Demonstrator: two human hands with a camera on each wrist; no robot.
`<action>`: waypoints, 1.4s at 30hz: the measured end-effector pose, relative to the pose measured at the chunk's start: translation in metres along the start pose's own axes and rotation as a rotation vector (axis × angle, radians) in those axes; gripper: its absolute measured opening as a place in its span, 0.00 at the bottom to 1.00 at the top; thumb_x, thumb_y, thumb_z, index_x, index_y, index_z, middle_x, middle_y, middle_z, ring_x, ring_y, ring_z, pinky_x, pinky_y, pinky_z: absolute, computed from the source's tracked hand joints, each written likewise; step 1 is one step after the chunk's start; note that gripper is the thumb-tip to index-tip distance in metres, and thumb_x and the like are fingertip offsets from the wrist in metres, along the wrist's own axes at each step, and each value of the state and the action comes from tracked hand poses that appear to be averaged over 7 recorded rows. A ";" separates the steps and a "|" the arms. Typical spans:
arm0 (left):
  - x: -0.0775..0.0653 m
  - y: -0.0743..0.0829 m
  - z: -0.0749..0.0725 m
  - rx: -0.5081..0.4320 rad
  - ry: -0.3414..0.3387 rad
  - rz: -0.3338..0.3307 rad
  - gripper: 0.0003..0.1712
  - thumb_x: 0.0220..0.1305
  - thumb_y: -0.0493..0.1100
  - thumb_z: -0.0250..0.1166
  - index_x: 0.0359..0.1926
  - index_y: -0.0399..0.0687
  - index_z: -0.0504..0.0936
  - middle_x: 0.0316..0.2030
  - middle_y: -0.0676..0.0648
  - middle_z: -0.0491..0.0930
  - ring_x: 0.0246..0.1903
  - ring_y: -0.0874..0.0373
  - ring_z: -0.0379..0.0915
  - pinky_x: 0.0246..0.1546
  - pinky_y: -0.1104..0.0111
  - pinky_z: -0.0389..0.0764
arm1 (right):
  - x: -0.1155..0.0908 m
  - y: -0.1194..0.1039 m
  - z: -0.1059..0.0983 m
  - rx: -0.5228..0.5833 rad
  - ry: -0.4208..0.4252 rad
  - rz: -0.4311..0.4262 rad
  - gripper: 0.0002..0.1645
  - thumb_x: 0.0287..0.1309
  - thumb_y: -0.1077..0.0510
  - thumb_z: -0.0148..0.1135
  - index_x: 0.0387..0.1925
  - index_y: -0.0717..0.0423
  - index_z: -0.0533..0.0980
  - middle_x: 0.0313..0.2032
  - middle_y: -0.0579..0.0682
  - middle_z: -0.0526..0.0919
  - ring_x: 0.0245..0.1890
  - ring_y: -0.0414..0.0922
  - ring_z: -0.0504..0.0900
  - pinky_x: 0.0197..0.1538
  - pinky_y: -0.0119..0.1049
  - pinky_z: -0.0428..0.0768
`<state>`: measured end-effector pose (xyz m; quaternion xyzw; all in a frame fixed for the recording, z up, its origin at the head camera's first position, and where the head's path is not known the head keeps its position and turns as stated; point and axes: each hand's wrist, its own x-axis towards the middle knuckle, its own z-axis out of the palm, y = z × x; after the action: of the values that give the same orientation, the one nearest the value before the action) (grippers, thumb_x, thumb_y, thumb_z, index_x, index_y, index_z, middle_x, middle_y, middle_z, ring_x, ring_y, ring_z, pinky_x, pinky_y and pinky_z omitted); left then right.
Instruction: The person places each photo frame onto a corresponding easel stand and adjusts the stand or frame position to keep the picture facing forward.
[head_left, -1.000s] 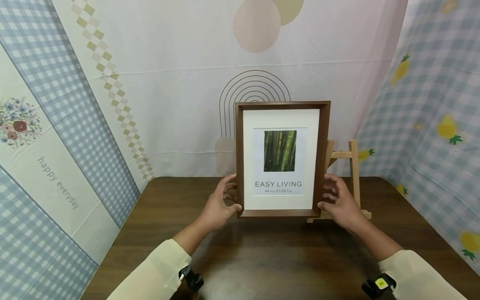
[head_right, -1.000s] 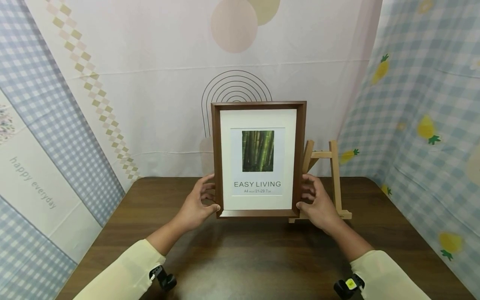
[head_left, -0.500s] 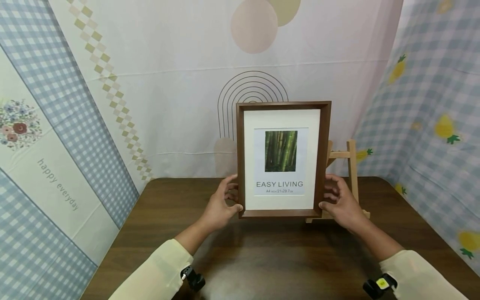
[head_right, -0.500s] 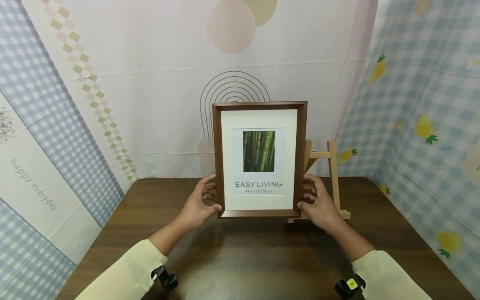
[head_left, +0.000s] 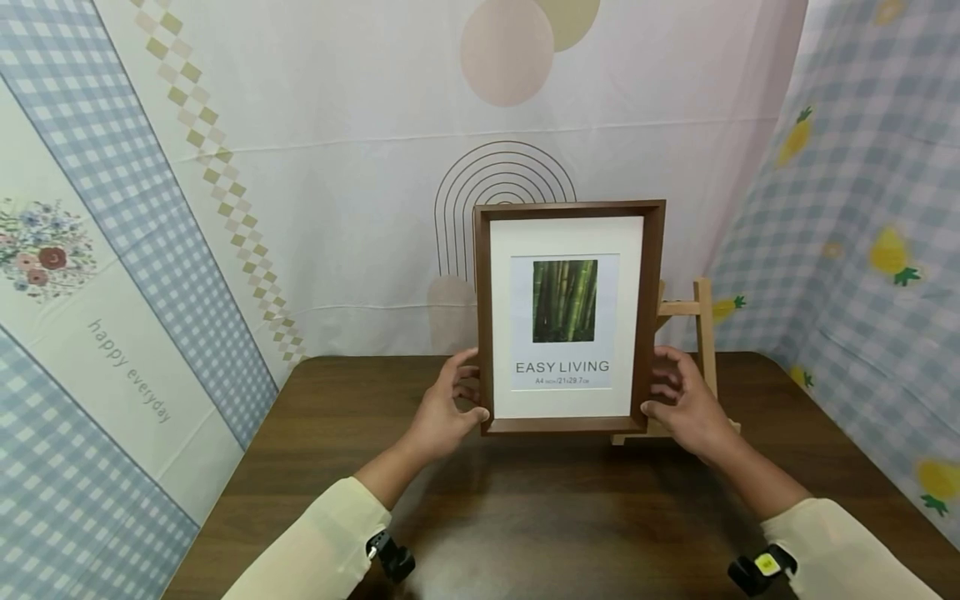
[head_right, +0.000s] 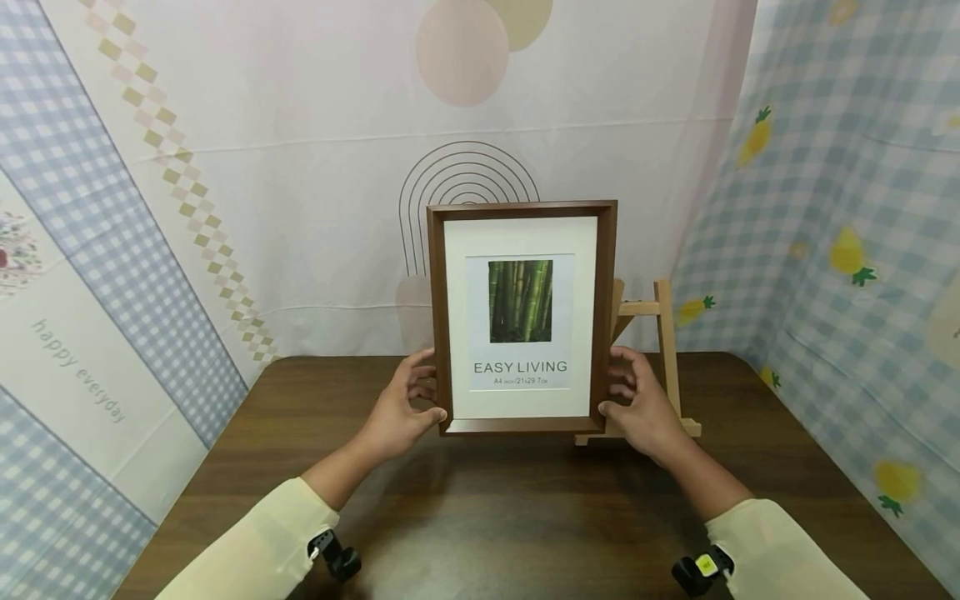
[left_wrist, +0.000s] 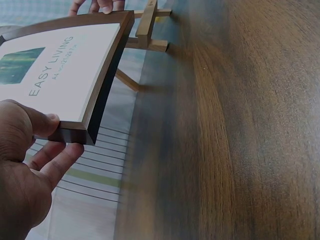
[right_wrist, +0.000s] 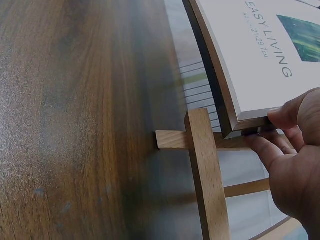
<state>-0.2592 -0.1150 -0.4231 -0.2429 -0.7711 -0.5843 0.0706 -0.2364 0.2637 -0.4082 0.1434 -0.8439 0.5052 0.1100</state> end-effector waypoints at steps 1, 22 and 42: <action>0.000 0.000 -0.001 0.000 -0.003 0.002 0.54 0.55 0.19 0.71 0.76 0.57 0.60 0.60 0.37 0.75 0.45 0.42 0.80 0.23 0.70 0.78 | 0.000 -0.001 0.000 0.002 0.000 0.001 0.51 0.58 0.80 0.61 0.76 0.61 0.48 0.62 0.72 0.68 0.57 0.67 0.73 0.45 0.27 0.81; 0.002 0.000 -0.005 0.024 -0.036 -0.014 0.55 0.56 0.21 0.71 0.76 0.62 0.58 0.61 0.40 0.74 0.45 0.47 0.80 0.25 0.68 0.81 | -0.002 -0.005 0.002 -0.018 0.020 0.024 0.53 0.58 0.79 0.63 0.77 0.61 0.47 0.64 0.74 0.65 0.59 0.69 0.72 0.45 0.22 0.77; 0.002 0.010 -0.010 0.010 -0.052 0.020 0.52 0.56 0.20 0.70 0.75 0.54 0.59 0.60 0.36 0.74 0.45 0.42 0.79 0.25 0.69 0.81 | -0.007 -0.012 0.005 -0.056 0.032 0.057 0.52 0.60 0.77 0.63 0.78 0.60 0.47 0.65 0.75 0.63 0.59 0.70 0.71 0.45 0.22 0.77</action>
<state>-0.2580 -0.1217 -0.4112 -0.2654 -0.7730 -0.5733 0.0579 -0.2258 0.2552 -0.4028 0.1080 -0.8595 0.4866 0.1131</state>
